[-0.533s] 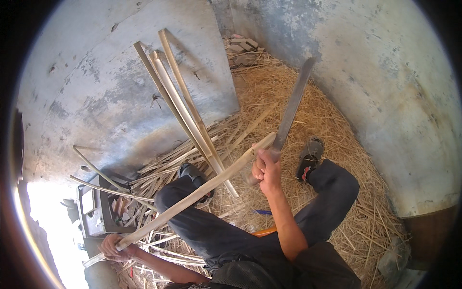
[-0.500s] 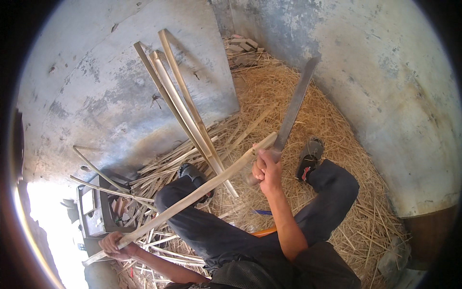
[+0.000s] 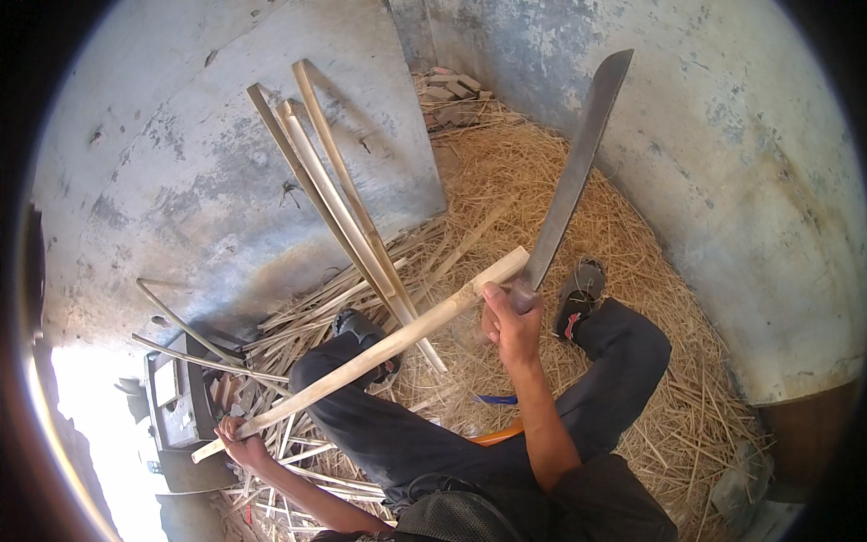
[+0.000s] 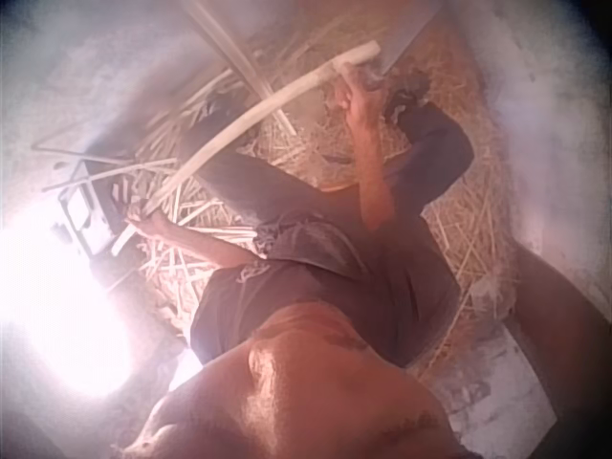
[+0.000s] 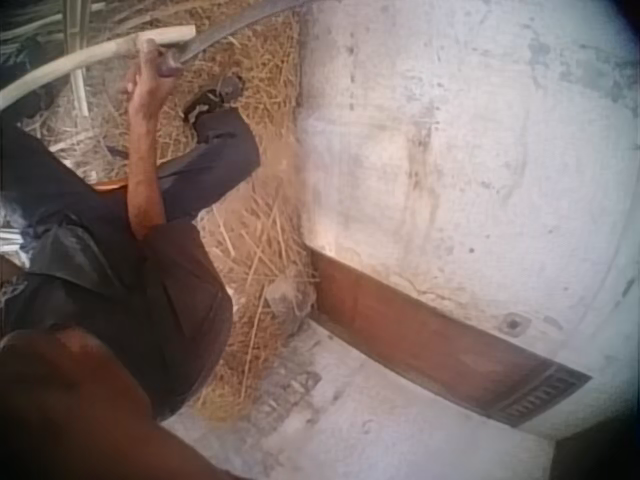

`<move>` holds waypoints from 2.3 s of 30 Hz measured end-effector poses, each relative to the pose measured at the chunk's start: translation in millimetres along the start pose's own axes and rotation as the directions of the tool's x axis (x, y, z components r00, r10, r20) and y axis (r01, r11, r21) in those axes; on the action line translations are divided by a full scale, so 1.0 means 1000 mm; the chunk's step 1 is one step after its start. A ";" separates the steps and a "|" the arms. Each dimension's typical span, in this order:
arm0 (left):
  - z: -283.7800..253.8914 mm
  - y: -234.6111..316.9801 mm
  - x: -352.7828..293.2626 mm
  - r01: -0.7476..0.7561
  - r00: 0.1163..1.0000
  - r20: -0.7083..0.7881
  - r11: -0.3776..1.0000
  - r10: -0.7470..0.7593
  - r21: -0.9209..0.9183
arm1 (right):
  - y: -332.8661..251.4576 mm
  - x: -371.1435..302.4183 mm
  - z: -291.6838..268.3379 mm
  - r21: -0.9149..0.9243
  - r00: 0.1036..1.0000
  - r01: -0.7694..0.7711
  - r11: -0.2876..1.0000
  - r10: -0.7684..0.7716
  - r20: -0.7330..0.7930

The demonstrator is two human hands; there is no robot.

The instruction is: The person sits on a straw-covered floor and uses a blue utility knife to shave the outer layer off a long bamboo pole. They rotate the pole to remove the outer skin in long strips, then switch to a machete to split the pole lengthwise.

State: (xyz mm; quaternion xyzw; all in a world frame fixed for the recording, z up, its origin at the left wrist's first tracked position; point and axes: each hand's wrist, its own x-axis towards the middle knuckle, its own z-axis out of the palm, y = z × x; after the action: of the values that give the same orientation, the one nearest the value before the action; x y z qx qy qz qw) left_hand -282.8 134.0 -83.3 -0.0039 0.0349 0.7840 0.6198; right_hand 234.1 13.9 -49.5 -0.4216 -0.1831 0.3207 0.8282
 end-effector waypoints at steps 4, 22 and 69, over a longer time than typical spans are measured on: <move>-0.010 0.007 0.004 0.085 0.996 0.030 0.996 -0.084 -0.029 | 0.004 0.001 -0.009 -0.039 0.999 0.016 0.999 -0.014 0.051; -0.070 0.008 0.022 0.236 0.970 -0.035 0.965 -0.241 -0.112 | -0.007 -0.008 -0.006 0.236 0.996 -0.061 0.970 0.043 0.080; 0.061 -0.094 -0.003 -0.115 0.955 0.117 0.024 -0.273 0.993 | -0.096 0.057 -0.015 0.330 0.921 0.347 0.878 -0.254 -0.295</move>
State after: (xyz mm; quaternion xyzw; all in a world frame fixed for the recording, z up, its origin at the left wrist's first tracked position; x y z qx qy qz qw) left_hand -189.0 156.5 -27.4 0.5359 0.4840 0.4916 0.4866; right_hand 319.9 2.0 22.1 -0.2573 -0.0794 0.1624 0.9493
